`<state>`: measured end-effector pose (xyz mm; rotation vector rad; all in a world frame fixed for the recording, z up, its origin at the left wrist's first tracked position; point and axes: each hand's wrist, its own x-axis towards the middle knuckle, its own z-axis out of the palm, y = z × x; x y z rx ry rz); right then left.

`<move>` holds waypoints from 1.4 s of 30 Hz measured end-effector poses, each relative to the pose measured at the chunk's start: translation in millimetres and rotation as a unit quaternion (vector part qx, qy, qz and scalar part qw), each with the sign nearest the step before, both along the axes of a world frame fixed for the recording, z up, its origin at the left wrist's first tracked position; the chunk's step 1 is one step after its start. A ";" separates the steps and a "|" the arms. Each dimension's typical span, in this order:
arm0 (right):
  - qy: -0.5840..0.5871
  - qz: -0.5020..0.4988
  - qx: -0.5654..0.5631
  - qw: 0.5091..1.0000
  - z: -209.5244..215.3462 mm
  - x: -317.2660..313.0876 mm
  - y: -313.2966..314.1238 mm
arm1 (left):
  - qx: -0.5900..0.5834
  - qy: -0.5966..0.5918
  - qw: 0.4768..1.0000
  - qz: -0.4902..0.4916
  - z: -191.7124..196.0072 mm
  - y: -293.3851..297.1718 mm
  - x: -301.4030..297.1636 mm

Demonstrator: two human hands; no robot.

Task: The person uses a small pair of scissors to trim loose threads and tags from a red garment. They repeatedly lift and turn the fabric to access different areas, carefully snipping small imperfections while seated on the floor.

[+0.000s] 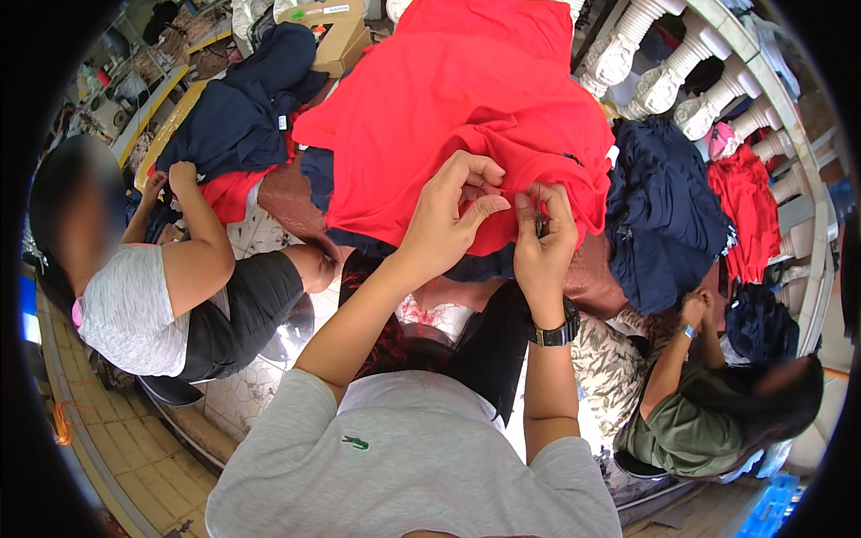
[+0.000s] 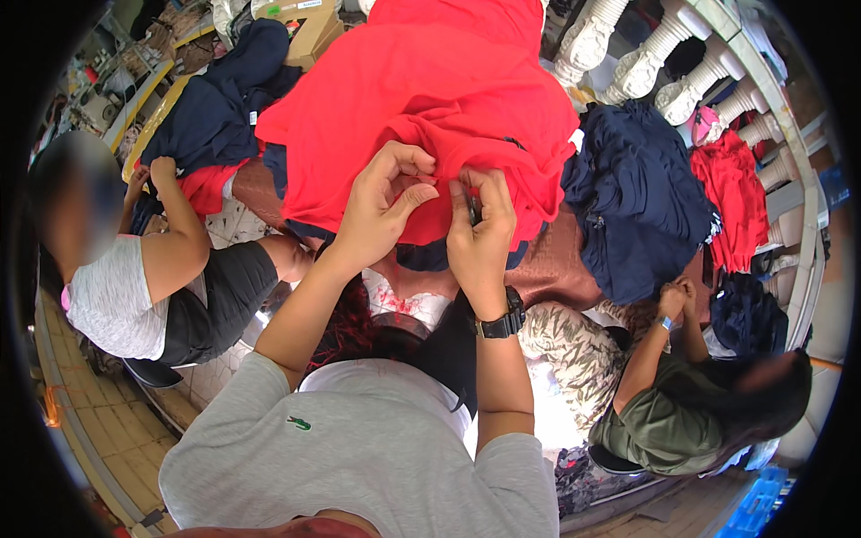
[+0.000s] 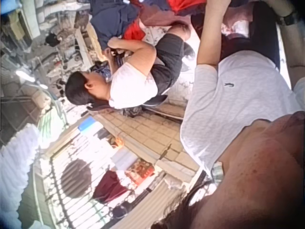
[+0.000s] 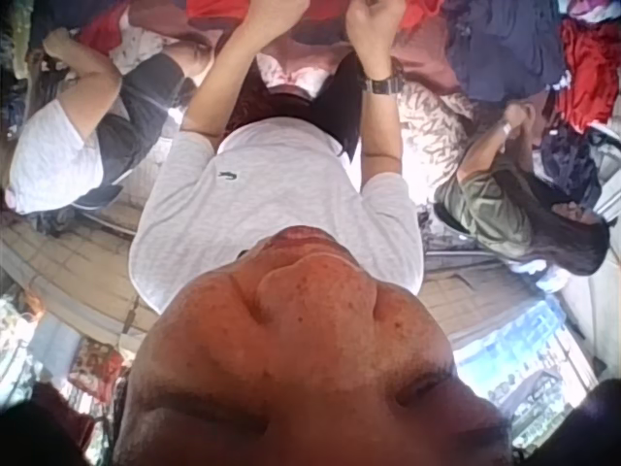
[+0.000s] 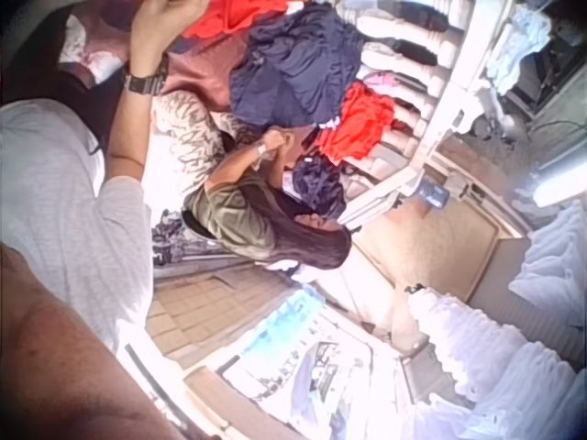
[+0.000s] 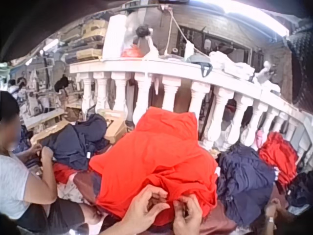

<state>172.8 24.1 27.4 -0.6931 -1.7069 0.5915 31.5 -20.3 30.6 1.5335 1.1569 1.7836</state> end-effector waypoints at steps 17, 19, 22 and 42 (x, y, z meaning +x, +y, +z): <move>-0.051 -0.073 -0.044 0.995 11.7 2.0 -22.7 | -0.049 -0.157 0.984 -0.070 -9.6 5.7 3.4; -0.030 -0.057 -0.138 0.988 27.6 7.8 -38.7 | -0.049 -0.187 0.977 -0.084 -9.8 7.2 2.0; 0.041 0.175 -0.342 0.922 39.0 15.4 -54.5 | -0.059 -0.200 0.973 -0.094 -8.3 6.2 2.9; 0.178 0.246 -0.454 0.838 9.6 3.7 -26.7 | -0.076 -0.149 0.982 -0.083 4.3 -14.3 11.9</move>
